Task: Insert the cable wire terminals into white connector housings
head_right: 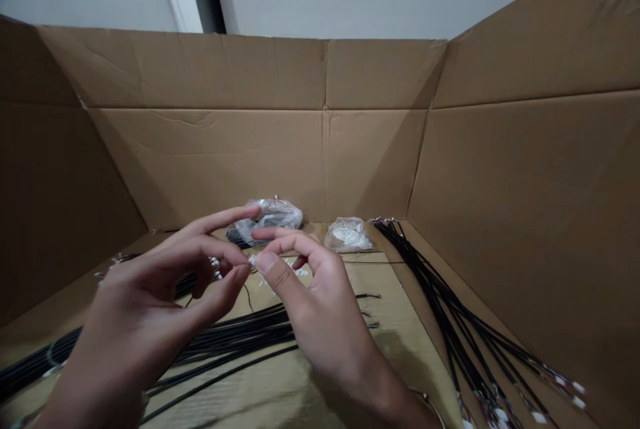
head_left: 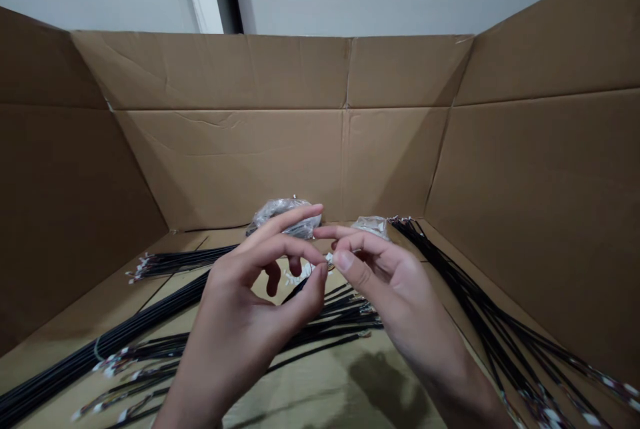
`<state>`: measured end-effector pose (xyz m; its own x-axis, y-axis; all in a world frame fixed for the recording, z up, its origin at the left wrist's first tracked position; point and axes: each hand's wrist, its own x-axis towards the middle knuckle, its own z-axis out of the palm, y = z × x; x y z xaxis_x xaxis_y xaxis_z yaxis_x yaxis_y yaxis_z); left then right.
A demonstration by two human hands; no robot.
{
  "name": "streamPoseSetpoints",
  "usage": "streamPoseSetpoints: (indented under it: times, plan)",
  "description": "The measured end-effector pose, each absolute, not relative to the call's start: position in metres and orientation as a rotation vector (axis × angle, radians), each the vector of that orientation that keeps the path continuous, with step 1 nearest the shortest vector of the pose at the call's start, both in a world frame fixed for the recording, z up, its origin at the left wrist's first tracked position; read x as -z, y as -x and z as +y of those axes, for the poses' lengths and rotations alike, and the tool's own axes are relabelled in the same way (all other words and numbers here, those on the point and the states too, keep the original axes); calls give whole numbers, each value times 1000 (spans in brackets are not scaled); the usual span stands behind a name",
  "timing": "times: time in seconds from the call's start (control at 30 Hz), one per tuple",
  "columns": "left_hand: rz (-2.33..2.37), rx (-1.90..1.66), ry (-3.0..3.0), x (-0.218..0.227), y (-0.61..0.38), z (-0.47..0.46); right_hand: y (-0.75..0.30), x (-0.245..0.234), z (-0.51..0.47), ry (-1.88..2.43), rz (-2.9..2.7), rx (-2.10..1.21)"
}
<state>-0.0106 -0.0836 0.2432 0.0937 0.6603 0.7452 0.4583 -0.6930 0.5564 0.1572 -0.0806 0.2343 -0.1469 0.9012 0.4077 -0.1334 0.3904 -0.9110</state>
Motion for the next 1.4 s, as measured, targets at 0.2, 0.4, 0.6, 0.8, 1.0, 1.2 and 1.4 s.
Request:
streamPoseSetpoints:
  times: [0.2,0.4,0.6,0.8,1.0,1.2,1.4]
  plan:
    - [1140,-1600,-2048,-244,6,-85,-157,-231,-76,644,-1402,-1189]
    - [1134,-1568,-2010,-242,7,-85,-152,-225,-72,569,-1227,-1444]
    - [1195,-1528,-2039,-243,5,-87,-148,-219,-66,524,-1117,-1525]
    - [1206,-1540,-2083,-244,11,-83,-150,-219,-58,522,-1214,-1510]
    - [1161,-1556,-2083,-238,17,-81,-164,-228,-58,657,-1481,-1284]
    - [1182,-1571,-2095,-239,15,-83,-170,-233,-61,691,-1556,-1194]
    - [1272,-1510,-2038,-243,14,-88,-165,-227,-57,586,-1428,-1404]
